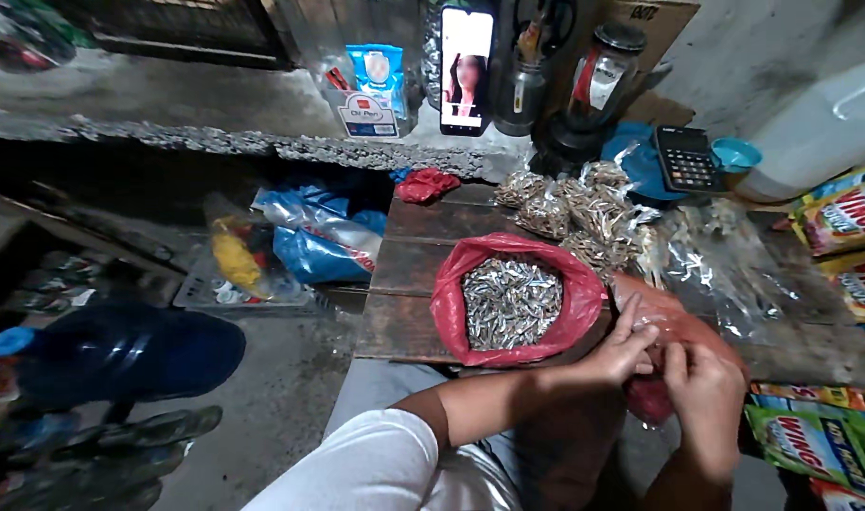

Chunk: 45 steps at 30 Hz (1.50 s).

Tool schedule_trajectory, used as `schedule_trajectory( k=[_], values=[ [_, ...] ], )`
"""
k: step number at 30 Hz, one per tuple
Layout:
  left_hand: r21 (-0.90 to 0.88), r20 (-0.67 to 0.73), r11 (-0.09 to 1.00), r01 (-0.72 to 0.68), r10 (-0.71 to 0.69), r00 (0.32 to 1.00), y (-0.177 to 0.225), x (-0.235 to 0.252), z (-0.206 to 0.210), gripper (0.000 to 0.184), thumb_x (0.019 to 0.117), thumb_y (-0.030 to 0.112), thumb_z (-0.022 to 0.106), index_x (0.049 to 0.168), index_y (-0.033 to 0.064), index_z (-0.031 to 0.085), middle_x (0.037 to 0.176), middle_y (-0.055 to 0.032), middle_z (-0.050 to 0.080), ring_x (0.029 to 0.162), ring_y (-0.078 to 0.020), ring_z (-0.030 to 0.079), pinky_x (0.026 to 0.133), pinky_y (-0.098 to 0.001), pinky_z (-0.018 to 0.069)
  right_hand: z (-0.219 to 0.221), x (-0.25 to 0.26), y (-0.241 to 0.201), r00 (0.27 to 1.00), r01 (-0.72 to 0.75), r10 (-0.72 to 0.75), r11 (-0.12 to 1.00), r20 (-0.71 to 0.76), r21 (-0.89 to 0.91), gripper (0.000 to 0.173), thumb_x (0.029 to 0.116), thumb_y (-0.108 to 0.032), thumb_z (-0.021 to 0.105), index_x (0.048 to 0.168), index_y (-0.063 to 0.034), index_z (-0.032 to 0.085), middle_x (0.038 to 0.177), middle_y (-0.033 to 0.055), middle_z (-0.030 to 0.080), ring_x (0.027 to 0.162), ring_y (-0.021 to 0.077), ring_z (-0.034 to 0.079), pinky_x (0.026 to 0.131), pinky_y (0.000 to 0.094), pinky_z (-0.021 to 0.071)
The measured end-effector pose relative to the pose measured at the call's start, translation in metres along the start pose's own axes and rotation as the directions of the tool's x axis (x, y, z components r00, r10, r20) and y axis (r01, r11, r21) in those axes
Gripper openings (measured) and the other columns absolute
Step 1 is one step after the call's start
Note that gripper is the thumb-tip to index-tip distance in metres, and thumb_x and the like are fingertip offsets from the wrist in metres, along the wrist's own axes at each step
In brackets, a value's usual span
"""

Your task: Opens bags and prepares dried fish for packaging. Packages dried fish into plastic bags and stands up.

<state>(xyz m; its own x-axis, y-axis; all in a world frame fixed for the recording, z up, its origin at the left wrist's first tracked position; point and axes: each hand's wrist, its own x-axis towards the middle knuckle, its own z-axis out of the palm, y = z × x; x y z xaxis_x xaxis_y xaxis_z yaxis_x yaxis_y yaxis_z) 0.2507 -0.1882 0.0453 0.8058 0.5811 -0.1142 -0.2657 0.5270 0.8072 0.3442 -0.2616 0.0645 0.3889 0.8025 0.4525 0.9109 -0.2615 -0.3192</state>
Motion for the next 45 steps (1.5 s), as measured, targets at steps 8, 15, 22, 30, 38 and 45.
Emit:
schedule_trajectory(
  k=[8,15,22,30,38,45],
  values=[
    [-0.035,-0.04,0.999,0.001,-0.002,0.999,0.009,0.014,0.001,0.056,0.1119,0.014,0.028,0.164,0.0095,0.008,0.148,-0.0308,0.038,0.112,-0.0285,0.062,0.092,-0.0423,0.054,-0.002,-0.006,0.004,0.71,0.32,0.089,0.843,-0.698,0.433,0.015,0.1072,-0.005,0.04,0.105,-0.0034,0.055,0.09,-0.0119,0.061,0.083,-0.0117,0.059,0.077,0.0119,0.0514],
    [0.179,-0.16,0.98,0.086,-0.057,0.986,0.006,0.016,-0.006,0.057,0.1054,-0.004,0.042,0.16,0.0062,0.027,0.146,-0.0278,0.044,0.098,-0.0213,0.064,0.082,-0.0342,0.055,-0.027,-0.017,-0.005,0.6,0.278,0.388,0.719,-0.7,0.637,0.02,0.1039,-0.002,0.038,0.1,-0.0116,0.055,0.08,-0.0149,0.06,0.069,-0.0063,0.06,0.061,0.0127,0.052],
    [0.266,-0.019,0.946,-0.185,0.197,0.98,0.017,-0.048,-0.017,0.055,0.1064,0.005,0.036,0.157,-0.0098,0.02,0.156,-0.0334,0.032,0.14,-0.0279,0.044,0.114,-0.0355,0.0386,-0.029,-0.033,0.005,0.822,0.313,0.175,0.656,-0.541,0.687,0.012,0.1065,-0.03,0.055,0.106,-0.0254,0.065,0.083,-0.0242,0.065,0.063,-0.0124,0.058,0.055,0.0064,0.0479],
    [0.566,0.391,0.368,-0.738,0.668,0.633,0.044,-0.093,-0.043,0.073,0.0971,0.044,0.062,0.138,-0.0157,0.049,0.146,-0.0339,0.048,0.143,-0.0357,0.045,0.12,-0.0424,0.034,-0.039,-0.036,-0.039,0.963,0.251,-0.065,0.56,-0.261,0.789,0.015,0.1019,-0.042,0.06,0.106,-0.0344,0.073,0.09,-0.028,0.069,0.076,-0.015,0.062,0.066,0.0055,0.05],
    [0.533,0.424,0.307,-0.789,0.71,0.562,0.061,-0.117,-0.065,0.018,0.0934,0.0,0.065,0.107,-0.0108,0.068,0.093,-0.0194,0.071,0.089,-0.0159,0.069,0.086,-0.0246,0.0549,-0.034,-0.025,-0.087,0.965,0.177,-0.258,0.501,-0.049,0.847,0.019,0.0993,-0.043,0.063,0.112,-0.0285,0.068,0.091,-0.0268,0.066,0.078,-0.0198,0.057,0.069,0.0015,0.0468],
    [0.477,-0.086,0.763,-0.437,0.535,0.841,0.1,-0.153,-0.084,0.011,0.1003,0.003,0.055,0.105,-0.0051,0.061,0.077,0.008,0.064,0.06,0.01,0.055,0.056,-0.0098,0.0478,-0.021,0.002,-0.118,0.945,-0.019,-0.279,0.474,0.17,0.88,0.024,0.0981,-0.045,0.063,0.101,-0.0224,0.07,0.075,-0.0247,0.062,0.065,-0.0169,0.053,0.057,0.0044,0.0447]
  ],
)
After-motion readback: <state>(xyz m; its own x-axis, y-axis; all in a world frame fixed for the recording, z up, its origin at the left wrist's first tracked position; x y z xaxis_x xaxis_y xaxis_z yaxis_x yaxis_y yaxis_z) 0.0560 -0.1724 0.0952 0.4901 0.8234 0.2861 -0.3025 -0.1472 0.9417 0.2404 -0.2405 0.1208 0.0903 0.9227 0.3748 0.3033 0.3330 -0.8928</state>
